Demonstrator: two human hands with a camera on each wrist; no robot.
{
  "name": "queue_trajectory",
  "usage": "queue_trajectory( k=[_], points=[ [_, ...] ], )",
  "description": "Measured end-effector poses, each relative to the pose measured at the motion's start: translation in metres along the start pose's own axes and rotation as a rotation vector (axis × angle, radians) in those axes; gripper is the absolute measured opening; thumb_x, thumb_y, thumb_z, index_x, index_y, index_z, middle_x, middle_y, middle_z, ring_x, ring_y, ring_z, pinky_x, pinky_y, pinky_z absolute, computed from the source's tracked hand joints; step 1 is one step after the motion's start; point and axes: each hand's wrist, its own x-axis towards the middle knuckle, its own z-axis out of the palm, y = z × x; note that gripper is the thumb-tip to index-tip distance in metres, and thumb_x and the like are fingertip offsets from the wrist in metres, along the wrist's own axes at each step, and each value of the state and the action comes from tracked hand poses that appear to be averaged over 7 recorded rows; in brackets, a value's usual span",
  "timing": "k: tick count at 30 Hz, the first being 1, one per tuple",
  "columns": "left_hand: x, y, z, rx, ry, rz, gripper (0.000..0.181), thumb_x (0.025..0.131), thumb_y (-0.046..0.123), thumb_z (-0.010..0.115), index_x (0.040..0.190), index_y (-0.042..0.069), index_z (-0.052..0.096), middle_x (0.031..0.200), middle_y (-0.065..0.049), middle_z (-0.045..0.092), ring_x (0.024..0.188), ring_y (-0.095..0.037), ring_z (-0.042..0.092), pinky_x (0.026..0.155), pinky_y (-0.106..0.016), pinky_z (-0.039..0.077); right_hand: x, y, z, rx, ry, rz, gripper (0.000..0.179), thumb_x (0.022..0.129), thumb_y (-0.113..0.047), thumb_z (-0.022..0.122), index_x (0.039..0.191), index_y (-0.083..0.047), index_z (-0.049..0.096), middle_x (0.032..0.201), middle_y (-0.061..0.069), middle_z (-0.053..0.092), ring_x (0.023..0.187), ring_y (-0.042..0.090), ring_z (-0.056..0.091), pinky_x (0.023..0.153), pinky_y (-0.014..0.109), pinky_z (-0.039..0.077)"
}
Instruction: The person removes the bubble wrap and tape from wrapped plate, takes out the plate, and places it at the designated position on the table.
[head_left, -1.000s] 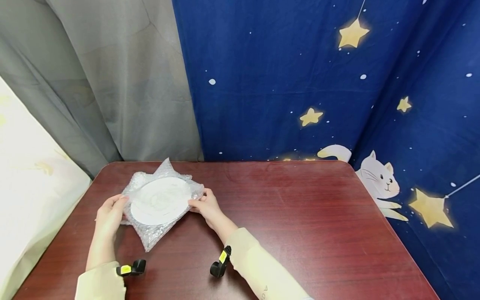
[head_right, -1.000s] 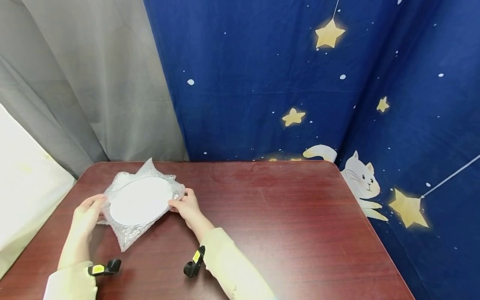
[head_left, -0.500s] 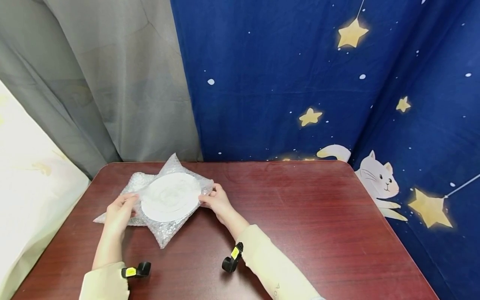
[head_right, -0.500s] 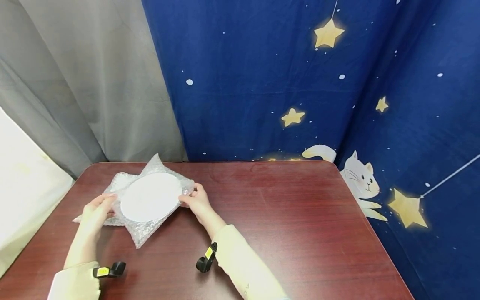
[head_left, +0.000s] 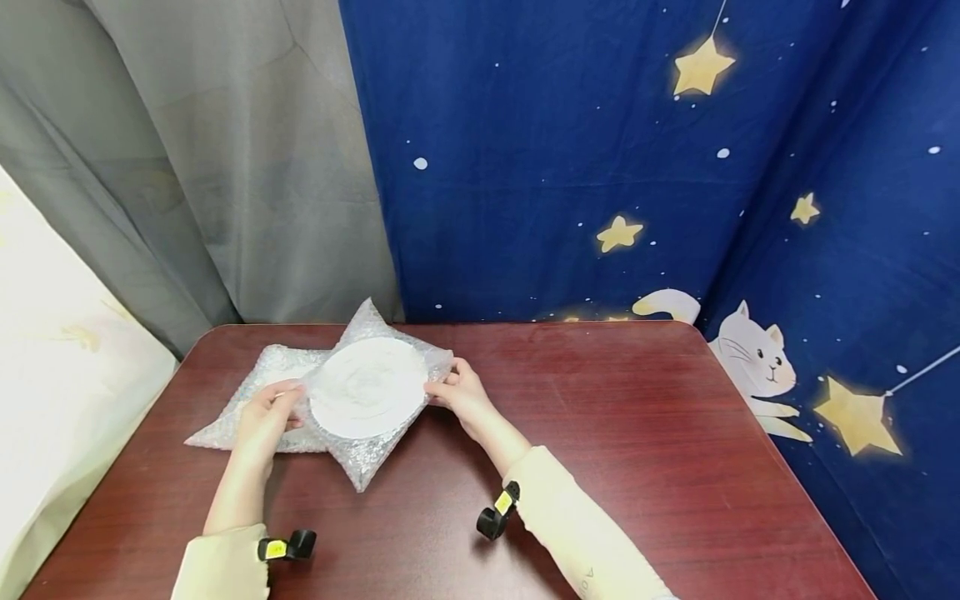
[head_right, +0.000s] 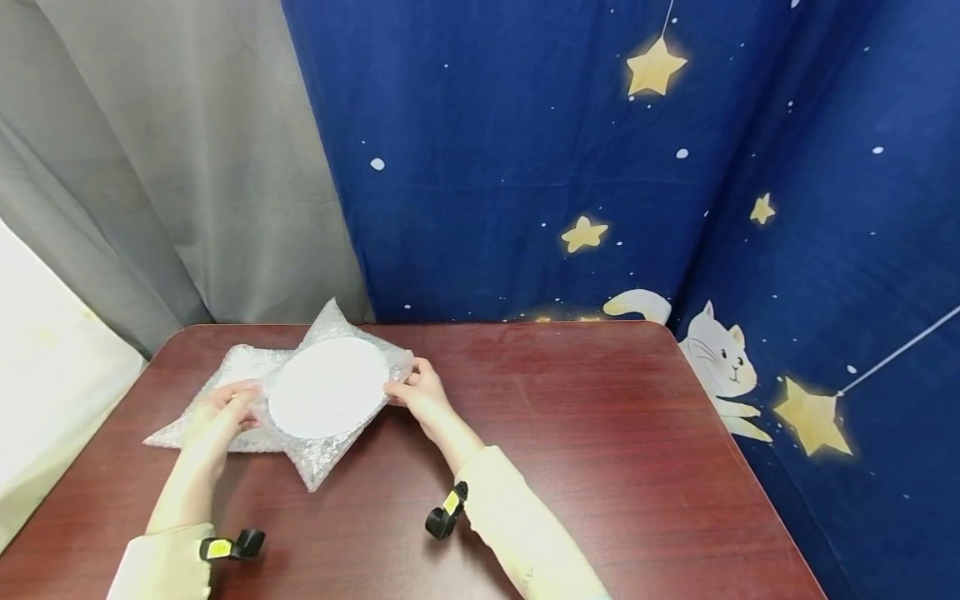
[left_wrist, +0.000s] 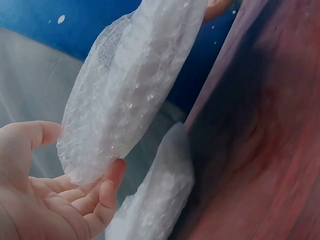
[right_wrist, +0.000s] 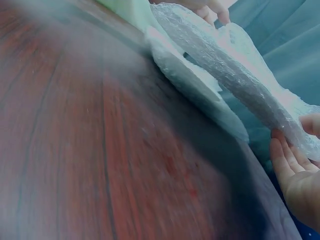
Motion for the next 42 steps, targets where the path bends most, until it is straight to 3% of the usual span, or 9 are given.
queue_trajectory(
  k=[8, 18, 25, 30, 34, 42],
  points=[
    [-0.007, 0.006, 0.020, -0.020, -0.076, 0.039, 0.043, 0.097, 0.027, 0.056, 0.127, -0.004, 0.054, 0.089, 0.005, 0.062, 0.068, -0.006, 0.056, 0.067, -0.023, 0.052, -0.009, -0.012, -0.027, -0.016, -0.012, -0.031, 0.046, 0.083, 0.012, 0.059, 0.124, 0.002, 0.042, 0.091, 0.010, 0.064, 0.074, 0.015, 0.063, 0.071, 0.030, 0.054],
    [-0.011, 0.011, 0.050, -0.012, -0.174, 0.027, 0.046, 0.098, 0.026, 0.055, 0.136, 0.002, 0.049, 0.112, -0.018, 0.063, 0.073, -0.009, 0.059, 0.073, -0.029, 0.053, -0.026, -0.021, -0.062, -0.014, -0.002, -0.066, 0.046, 0.084, 0.014, 0.056, 0.126, 0.004, 0.040, 0.092, 0.009, 0.063, 0.077, 0.014, 0.063, 0.072, 0.029, 0.053],
    [-0.014, 0.013, 0.072, -0.056, -0.207, 0.039, 0.041, 0.096, 0.018, 0.057, 0.133, 0.000, 0.052, 0.111, -0.019, 0.066, 0.079, -0.006, 0.059, 0.071, -0.026, 0.053, -0.038, -0.025, -0.083, -0.022, 0.020, -0.068, 0.048, 0.083, 0.014, 0.057, 0.127, 0.004, 0.039, 0.094, 0.010, 0.063, 0.078, 0.014, 0.063, 0.073, 0.029, 0.054],
    [-0.018, 0.011, 0.089, -0.064, -0.260, 0.053, 0.042, 0.096, 0.018, 0.058, 0.134, 0.000, 0.051, 0.113, -0.020, 0.065, 0.082, -0.010, 0.060, 0.075, -0.031, 0.053, -0.047, -0.024, -0.101, -0.026, 0.060, -0.048, 0.048, 0.084, 0.014, 0.056, 0.127, 0.003, 0.040, 0.096, 0.010, 0.063, 0.079, 0.015, 0.063, 0.073, 0.029, 0.053],
    [-0.020, 0.009, 0.102, -0.055, -0.273, 0.071, 0.043, 0.096, 0.018, 0.059, 0.133, 0.000, 0.051, 0.104, -0.018, 0.067, 0.079, -0.016, 0.060, 0.073, -0.032, 0.053, -0.053, -0.026, -0.113, -0.032, 0.078, -0.035, 0.049, 0.084, 0.014, 0.056, 0.129, 0.004, 0.038, 0.097, 0.011, 0.063, 0.081, 0.015, 0.063, 0.074, 0.029, 0.053],
    [-0.025, 0.008, 0.121, -0.080, -0.285, 0.079, 0.040, 0.094, 0.017, 0.061, 0.130, 0.001, 0.054, 0.100, -0.014, 0.069, 0.074, -0.014, 0.059, 0.074, -0.037, 0.053, -0.063, -0.026, -0.132, -0.048, 0.102, -0.044, 0.050, 0.085, 0.013, 0.055, 0.130, 0.003, 0.038, 0.099, 0.010, 0.063, 0.082, 0.014, 0.063, 0.075, 0.030, 0.054]
  ],
)
